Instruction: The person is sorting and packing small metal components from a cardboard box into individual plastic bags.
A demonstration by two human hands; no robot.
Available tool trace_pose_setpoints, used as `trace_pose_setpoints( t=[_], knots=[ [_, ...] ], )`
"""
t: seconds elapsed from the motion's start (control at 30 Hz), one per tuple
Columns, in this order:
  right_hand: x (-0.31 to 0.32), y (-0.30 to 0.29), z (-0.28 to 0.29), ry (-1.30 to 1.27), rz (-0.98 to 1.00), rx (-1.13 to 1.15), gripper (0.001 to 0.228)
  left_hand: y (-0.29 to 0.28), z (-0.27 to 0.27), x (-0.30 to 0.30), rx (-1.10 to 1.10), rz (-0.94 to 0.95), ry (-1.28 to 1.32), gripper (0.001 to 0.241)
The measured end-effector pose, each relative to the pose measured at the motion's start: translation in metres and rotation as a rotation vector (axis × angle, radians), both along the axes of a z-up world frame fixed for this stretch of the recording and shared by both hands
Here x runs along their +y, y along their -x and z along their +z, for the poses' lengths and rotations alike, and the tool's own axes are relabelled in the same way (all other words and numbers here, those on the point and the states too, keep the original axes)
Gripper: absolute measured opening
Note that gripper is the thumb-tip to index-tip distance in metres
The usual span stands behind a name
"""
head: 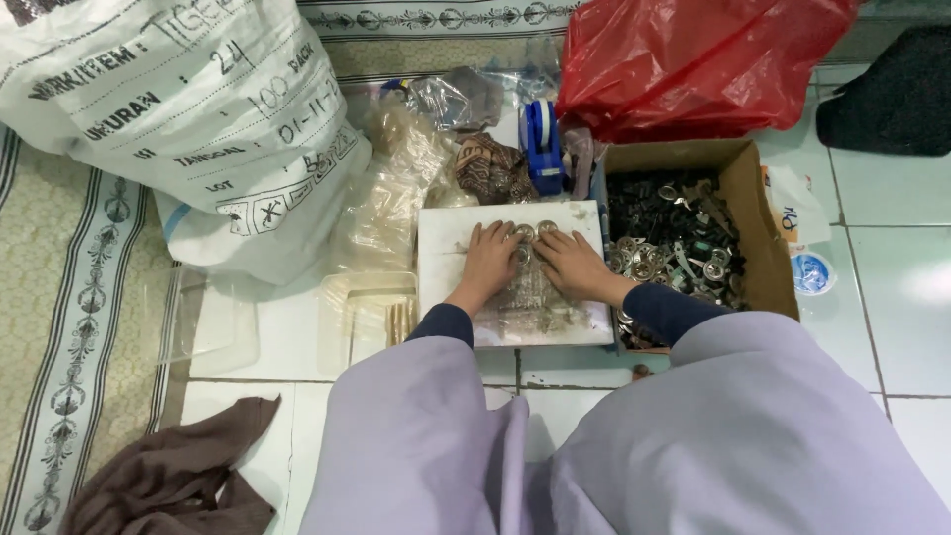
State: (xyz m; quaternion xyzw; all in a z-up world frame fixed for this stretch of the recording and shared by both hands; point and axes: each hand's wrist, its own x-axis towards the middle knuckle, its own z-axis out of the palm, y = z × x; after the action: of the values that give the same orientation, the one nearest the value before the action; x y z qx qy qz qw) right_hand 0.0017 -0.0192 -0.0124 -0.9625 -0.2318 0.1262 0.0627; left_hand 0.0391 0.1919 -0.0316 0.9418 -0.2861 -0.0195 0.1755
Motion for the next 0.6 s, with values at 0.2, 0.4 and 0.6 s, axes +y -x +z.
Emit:
trace_pose_setpoints(
  t=[0.2,0.4,0.6],
  knots=[
    [-0.003,0.006,0.007,-0.037,0.01,0.069,0.056,0.002,-0.003,0.0,-0.036,-0.014,-0.04,0.048],
    [-0.002,0.008,0.023,-0.052,0.045,0.069,0.055,0.005,0.01,0.002,-0.094,0.03,-0.059,0.053],
    [-0.024,0.007,0.038,-0.219,-0.071,0.007,0.056,-0.006,-0.01,-0.02,-0.212,0.012,0.016,0.05]
  ],
)
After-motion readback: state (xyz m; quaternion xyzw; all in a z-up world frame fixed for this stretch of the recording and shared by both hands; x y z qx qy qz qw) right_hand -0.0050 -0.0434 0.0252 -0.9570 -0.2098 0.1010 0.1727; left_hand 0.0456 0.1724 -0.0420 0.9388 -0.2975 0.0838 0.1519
